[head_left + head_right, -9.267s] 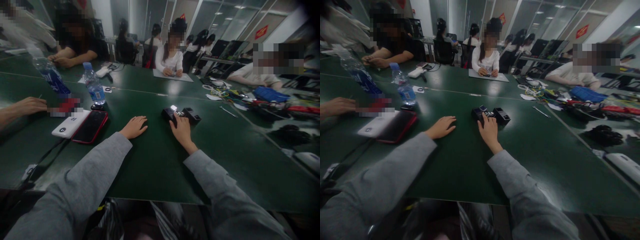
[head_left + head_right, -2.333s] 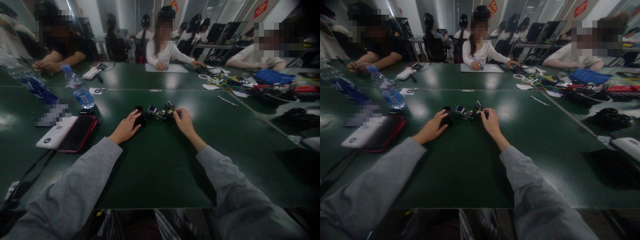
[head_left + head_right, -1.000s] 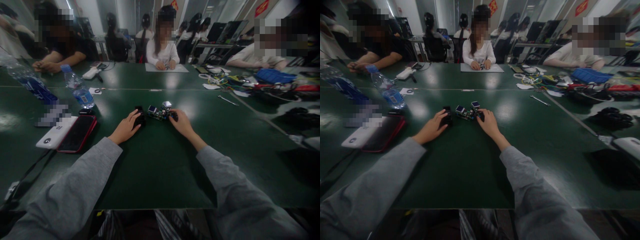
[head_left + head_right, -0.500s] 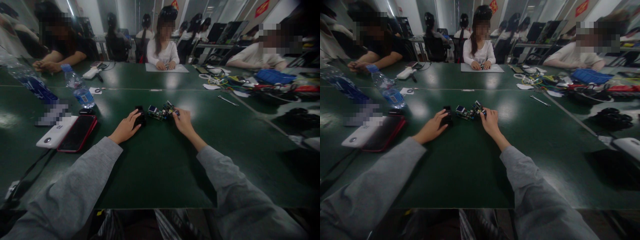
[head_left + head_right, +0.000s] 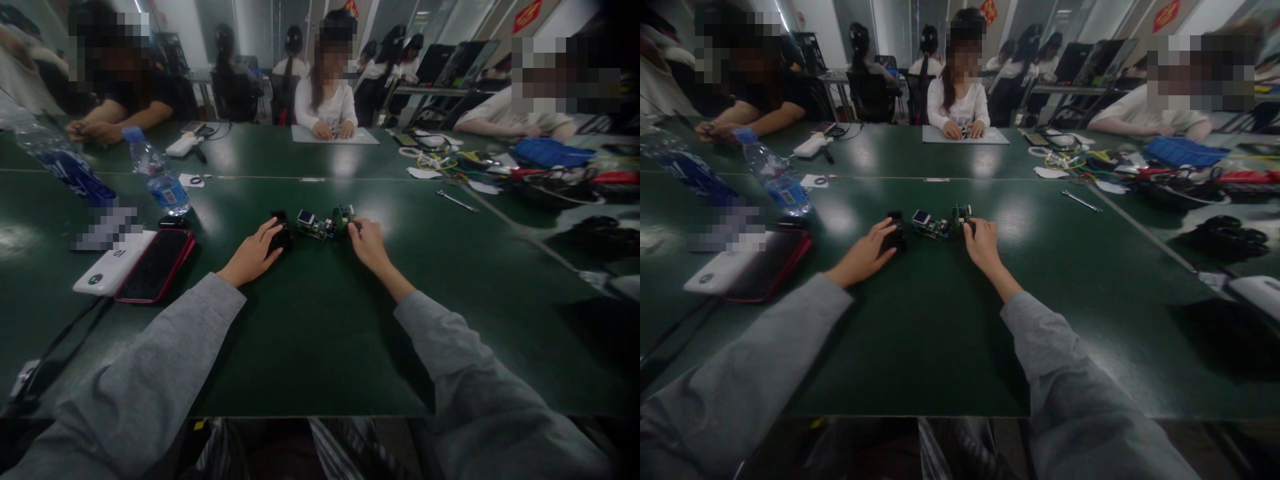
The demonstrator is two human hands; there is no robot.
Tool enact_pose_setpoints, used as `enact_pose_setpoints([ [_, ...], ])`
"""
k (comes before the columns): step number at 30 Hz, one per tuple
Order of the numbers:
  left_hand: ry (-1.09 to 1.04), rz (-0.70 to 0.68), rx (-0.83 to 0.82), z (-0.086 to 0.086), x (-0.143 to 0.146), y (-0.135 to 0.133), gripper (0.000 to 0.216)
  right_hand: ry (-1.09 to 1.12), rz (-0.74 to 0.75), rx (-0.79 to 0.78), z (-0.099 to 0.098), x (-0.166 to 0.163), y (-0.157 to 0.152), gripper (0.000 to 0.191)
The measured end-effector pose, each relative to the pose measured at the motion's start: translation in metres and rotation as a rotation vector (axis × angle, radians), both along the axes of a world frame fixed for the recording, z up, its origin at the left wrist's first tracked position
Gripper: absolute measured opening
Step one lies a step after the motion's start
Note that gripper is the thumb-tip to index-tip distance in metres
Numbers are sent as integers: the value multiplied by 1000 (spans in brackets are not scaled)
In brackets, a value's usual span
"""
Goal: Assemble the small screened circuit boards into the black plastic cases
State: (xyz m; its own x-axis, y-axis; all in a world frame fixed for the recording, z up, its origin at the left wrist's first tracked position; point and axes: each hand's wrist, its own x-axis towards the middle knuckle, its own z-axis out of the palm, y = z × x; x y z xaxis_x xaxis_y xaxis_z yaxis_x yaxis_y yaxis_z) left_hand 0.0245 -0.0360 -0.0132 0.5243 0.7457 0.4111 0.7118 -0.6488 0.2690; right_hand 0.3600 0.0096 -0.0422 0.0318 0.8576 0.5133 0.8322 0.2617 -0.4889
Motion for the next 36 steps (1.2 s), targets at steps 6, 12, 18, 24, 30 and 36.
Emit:
enact_pose_setpoints([
  [6,4,6,-3,1,0,0,56,5,23,-11,2,0,-1,54],
  [12,-11,-8,5,-1,-1,1,56,1,57,-8,6,-1,-4,49],
  [18,1,1,3,-1,0,1,56,13,92,-33,9,-2,-5,50],
  [24,-1,1,10,1,1,0,55,10,120,-20,7,-3,-4,49],
  [30,-4,0,16,1,1,-1,55,11,109,-10,6,-2,-4,53],
  [36,9,13,-6,2,1,-1,55,14,119,-16,6,-2,-3,53],
])
